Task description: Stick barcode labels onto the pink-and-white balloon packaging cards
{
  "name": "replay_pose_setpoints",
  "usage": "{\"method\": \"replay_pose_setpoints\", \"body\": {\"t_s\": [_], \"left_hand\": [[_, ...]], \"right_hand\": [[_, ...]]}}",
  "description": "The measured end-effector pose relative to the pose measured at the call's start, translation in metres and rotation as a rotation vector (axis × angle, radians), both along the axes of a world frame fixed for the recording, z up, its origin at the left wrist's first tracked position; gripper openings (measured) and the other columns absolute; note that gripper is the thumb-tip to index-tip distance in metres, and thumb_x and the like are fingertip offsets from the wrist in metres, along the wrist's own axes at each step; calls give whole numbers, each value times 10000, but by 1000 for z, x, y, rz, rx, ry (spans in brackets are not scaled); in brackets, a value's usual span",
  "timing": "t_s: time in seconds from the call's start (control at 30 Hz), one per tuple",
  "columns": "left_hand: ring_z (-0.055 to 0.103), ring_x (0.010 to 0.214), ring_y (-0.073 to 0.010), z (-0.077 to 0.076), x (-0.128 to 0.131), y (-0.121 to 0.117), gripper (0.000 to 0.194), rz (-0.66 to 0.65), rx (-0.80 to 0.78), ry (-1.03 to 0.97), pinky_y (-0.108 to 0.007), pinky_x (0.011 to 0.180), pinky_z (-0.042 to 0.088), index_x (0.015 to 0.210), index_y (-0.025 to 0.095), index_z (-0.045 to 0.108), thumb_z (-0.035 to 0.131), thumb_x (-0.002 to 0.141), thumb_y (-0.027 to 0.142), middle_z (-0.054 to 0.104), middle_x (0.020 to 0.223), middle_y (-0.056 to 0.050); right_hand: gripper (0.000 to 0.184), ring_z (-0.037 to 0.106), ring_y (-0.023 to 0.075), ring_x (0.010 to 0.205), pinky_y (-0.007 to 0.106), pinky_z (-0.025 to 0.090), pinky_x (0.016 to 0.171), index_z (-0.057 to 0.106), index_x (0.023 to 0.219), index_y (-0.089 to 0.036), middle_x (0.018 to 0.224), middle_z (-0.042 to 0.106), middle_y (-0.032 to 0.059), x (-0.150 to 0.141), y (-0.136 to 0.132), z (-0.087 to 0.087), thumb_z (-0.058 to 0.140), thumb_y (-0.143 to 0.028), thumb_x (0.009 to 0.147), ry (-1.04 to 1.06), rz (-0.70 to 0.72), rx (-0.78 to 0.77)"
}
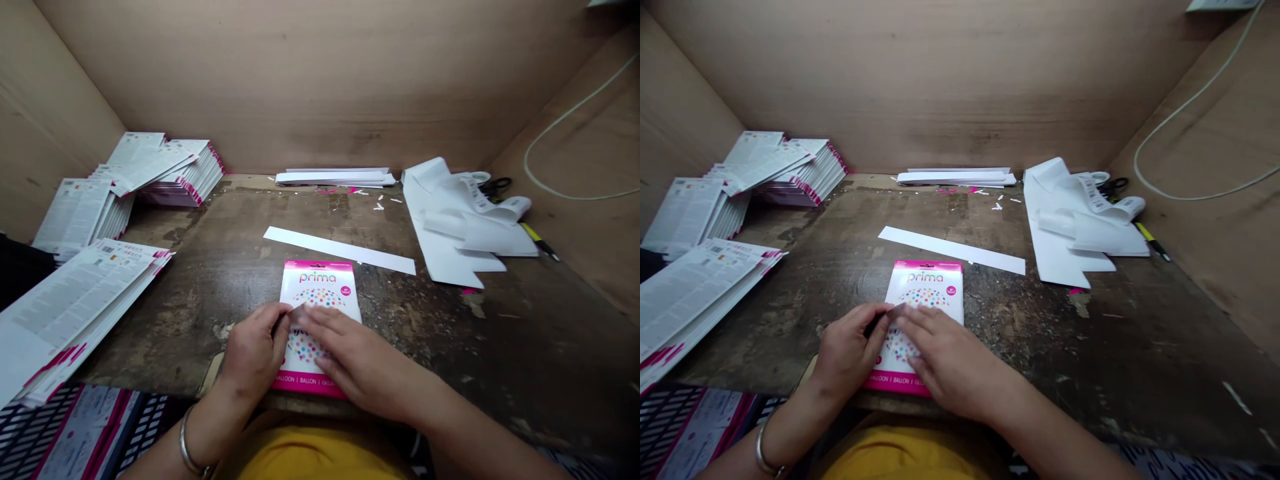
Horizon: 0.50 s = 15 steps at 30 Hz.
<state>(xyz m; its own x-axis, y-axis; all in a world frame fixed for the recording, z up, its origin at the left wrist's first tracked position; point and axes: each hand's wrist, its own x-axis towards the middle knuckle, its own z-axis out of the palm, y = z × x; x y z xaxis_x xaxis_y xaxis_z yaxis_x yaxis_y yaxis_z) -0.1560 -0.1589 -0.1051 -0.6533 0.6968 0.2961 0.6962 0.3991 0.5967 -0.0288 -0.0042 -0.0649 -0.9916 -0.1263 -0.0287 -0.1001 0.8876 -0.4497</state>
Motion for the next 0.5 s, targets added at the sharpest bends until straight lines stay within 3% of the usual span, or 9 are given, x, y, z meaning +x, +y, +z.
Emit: {"method": "replay_pose_setpoints", "body": {"t_s": [0.13,0.4,0.5], "left_hand": [[645,799,-165,1,1,0,158,9,-20,14,-265,715,487,957,202,618,488,886,258,683,906,-33],[641,799,-167,3,7,2,164,-30,-39,123,-267,716,487,956,188,612,462,895,214,678,912,-47],[632,807,-172,6,4,1,167,-34,-44,67,-277,731,481,946,191,619,465,891,224,673,909,-46]], "right_hand": [[532,184,213,1385,417,237,1133,317,1419,-142,1495,251,70,17,2,-9,422,-296,921,-64,-137,72],[550,191,229,1380,433,199,1141,296,1426,-133,1490,247,88,0,-9,-9,412,-313,920,-49,-84,80],[563,191,223,1381,426,186,1144,286,1430,-135,1489,257,88,-3,-9,-8,409,-345,923,-48,-65,58]]}}
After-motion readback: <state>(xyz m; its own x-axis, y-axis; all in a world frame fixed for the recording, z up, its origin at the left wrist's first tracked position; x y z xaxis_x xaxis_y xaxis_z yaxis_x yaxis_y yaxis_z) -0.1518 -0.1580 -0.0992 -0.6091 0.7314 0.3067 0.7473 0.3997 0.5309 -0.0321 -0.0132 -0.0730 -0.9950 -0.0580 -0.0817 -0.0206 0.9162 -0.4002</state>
